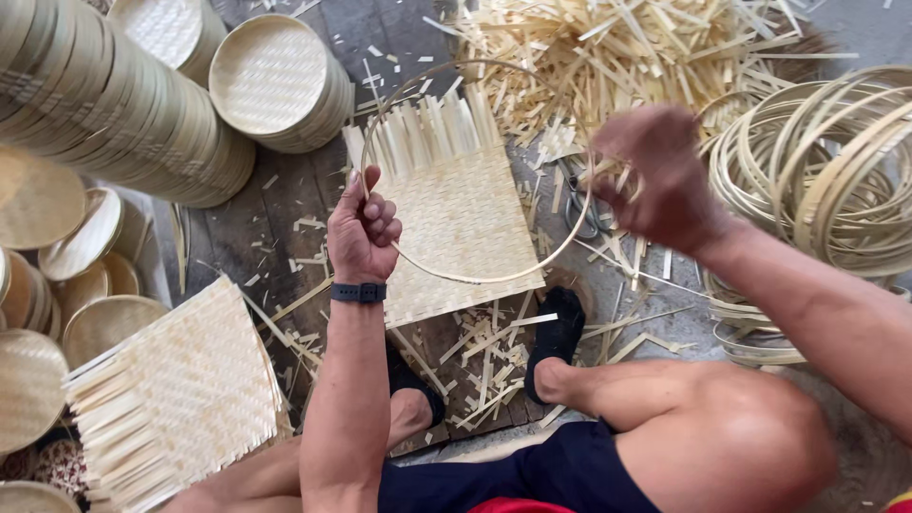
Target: The person assembles a woven bamboo tray by placing a circular rim over a woven sheet, trimming the excess material with shears, and inserting a circular wooden base into the center.
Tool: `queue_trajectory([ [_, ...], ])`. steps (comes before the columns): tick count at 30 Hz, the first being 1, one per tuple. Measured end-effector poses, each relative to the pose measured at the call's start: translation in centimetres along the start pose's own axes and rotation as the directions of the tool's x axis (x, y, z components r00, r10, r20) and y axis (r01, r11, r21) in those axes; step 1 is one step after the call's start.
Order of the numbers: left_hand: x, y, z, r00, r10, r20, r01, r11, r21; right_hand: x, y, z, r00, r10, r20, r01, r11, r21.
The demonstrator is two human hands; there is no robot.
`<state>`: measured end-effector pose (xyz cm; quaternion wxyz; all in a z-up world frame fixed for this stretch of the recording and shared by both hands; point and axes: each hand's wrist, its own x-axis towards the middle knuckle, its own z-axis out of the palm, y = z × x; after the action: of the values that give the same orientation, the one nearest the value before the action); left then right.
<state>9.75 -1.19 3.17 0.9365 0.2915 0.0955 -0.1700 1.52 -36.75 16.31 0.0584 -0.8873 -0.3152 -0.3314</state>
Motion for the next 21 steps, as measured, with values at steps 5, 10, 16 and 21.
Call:
queue_trajectory([
  [5, -1.3, 0.2, -0.1, 1.000, -0.020, 0.014, 0.018, 0.995, 0.094, 2.6, 1.2, 1.6, 0.367, 0.591, 0.718, -0.857, -0.086, 0.508],
  [10, -2.8, -0.6, -0.5, 0.989, -0.139, -0.059, 0.140, 0.990, 0.014, 1.9, 0.6, 6.3, 0.384, 0.524, 0.760, -0.757, -0.294, 0.584],
  [16, -2.1, -2.8, -4.7, 0.966, -0.204, 0.159, 0.233, 0.953, -0.193, 1.6, 0.4, 8.8, 0.172, 0.622, 0.764, -0.768, -0.401, 0.499],
  [21, -1.5, -3.4, -6.3, 0.990, -0.122, 0.076, 0.137, 0.963, -0.231, 2.0, -0.4, 8.6, 0.227, 0.562, 0.795, -0.753, -0.416, 0.510],
])
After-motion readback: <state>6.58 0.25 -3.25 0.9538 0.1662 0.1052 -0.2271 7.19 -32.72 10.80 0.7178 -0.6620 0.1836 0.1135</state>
